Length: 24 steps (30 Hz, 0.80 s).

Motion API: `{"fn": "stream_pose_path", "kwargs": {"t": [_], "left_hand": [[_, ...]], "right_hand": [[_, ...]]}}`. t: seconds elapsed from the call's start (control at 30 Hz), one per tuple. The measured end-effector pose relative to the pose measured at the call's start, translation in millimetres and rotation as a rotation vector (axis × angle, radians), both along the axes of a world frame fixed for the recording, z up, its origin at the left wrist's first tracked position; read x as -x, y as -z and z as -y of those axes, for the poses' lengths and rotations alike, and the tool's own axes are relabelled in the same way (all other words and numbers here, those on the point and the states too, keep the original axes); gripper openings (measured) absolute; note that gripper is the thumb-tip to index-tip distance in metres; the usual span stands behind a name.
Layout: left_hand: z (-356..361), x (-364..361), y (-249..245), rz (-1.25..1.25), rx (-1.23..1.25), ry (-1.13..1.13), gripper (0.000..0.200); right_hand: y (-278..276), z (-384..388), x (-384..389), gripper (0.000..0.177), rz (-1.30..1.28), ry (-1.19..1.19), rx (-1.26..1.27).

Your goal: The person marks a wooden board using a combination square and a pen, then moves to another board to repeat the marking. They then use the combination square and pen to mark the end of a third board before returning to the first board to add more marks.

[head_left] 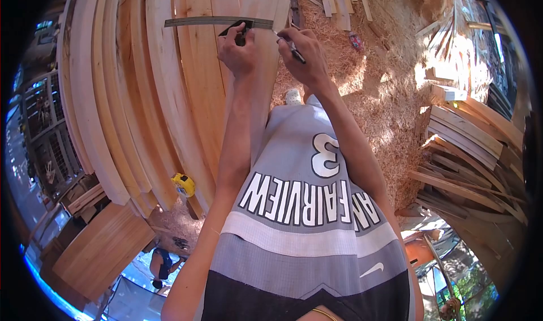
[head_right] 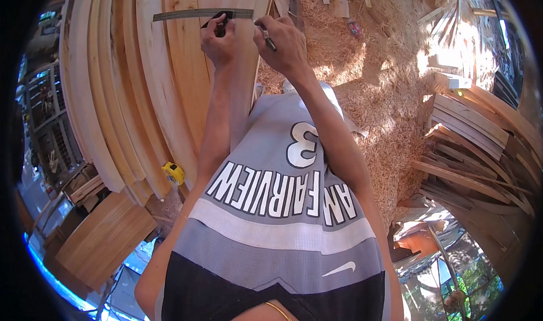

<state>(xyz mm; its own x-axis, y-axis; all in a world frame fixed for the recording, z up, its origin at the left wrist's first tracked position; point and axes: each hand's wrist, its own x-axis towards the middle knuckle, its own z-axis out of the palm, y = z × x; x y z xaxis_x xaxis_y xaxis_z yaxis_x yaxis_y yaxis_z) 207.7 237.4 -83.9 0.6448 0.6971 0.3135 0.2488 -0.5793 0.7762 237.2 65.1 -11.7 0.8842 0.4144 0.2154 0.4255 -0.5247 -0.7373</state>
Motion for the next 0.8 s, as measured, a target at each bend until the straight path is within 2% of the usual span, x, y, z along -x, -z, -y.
{"fn": "stream_pose_path", "kwargs": {"t": [0.3, 0.8], "left_hand": [[-1, -4, 5, 0.007, 0.028, -0.025, 0.031], [-1, -31, 3, 0.012, 0.033, -0.01, 0.033]], "right_hand": [[-18, 12, -6, 0.026, -0.107, 0.196, -0.167], [-7, 11, -17, 0.031, -0.172, 0.215, -0.178]]}}
